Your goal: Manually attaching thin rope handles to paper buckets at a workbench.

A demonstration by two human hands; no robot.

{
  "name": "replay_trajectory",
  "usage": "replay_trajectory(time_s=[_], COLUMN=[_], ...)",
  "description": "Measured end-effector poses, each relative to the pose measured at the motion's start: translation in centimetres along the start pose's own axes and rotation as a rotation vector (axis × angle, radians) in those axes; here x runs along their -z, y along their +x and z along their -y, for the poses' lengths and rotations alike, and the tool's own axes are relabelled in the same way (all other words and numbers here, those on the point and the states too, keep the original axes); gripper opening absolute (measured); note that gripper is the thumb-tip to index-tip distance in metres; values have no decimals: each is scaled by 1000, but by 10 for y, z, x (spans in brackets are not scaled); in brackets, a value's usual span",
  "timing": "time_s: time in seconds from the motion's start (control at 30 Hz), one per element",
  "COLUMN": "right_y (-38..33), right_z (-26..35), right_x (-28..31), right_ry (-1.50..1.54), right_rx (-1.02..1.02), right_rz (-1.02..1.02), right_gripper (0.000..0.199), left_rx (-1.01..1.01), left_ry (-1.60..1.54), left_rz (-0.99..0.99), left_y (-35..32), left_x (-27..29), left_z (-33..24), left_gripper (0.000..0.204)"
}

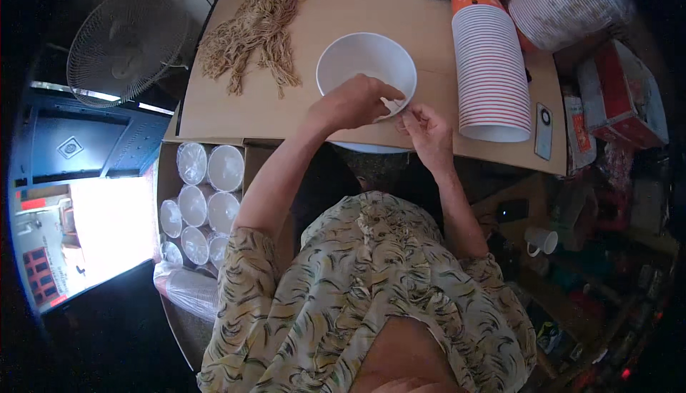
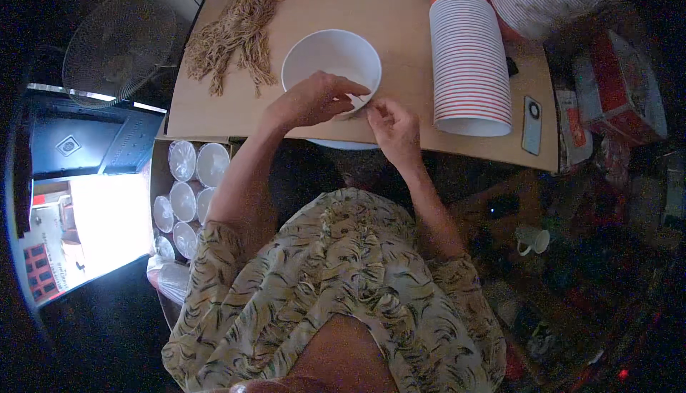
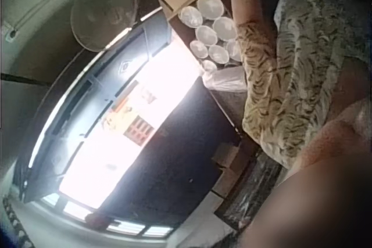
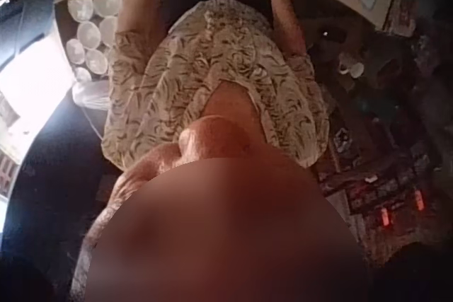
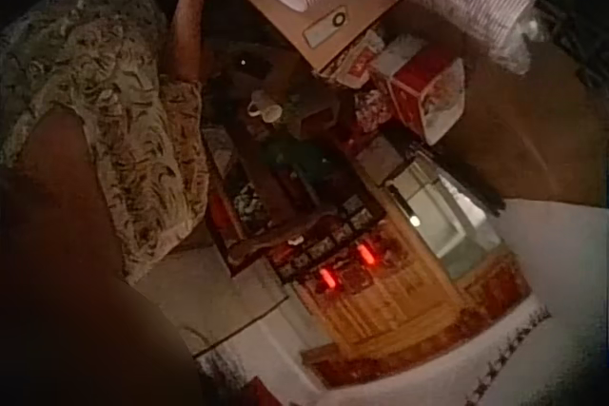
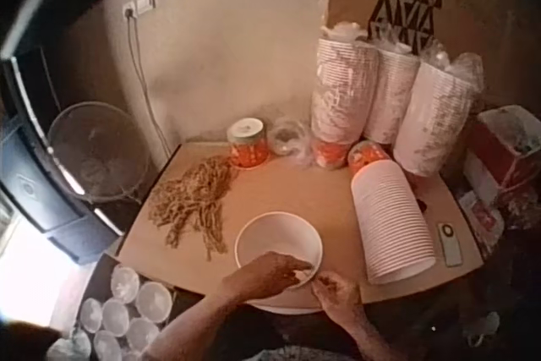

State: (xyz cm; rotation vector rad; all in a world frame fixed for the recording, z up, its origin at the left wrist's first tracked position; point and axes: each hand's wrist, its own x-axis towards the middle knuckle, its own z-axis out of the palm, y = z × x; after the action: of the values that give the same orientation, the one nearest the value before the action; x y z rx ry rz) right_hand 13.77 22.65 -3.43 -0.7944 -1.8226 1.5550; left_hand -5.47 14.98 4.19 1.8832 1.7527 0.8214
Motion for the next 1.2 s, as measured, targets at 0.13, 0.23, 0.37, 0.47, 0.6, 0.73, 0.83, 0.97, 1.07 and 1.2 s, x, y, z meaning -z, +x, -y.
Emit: replay_trajectory(time_s=[0.13, 0.23, 0.37, 0.47, 0.6, 0.73, 0.83, 0.97, 1.07, 1.2], right_y=[1, 2, -1, 0, 9, 21, 29, 42, 53, 67], right_z=[-4, 1, 18, 46, 68, 49, 46, 61, 76, 93], right_x=[2, 4, 9, 13, 17, 18, 22, 28, 27, 22], right_ry=[-22, -23, -97, -103, -272, -271, -231, -95, -104, -208], right_rx=[16, 3, 17, 65, 77, 131, 26, -19, -9, 59], right_rz=[28, 37, 12, -65, 20, 50, 110, 151, 194, 213], right_gripper=[17, 17, 18, 18, 21, 22, 21, 19, 16, 10], left_rx=[53, 93, 167, 105, 45, 33, 0, 84, 164, 187], left_ry=[-32, -90, -118, -16, -83, -208, -166, -17, 64, 73], left_rz=[110, 80, 95, -106, -203, -228, -365, -286, -317, -347], left_y=[6, 6, 2, -4, -5, -5, -12, -25, -32, -35], left_x=[0, 1, 7, 6, 10, 0, -7, -12, -15, -14], left_z=[7, 7, 1, -3, -22, -23, -26, -16, -22, -23], left_gripper=[18, 14, 17, 16, 16, 19, 23, 27, 28, 29])
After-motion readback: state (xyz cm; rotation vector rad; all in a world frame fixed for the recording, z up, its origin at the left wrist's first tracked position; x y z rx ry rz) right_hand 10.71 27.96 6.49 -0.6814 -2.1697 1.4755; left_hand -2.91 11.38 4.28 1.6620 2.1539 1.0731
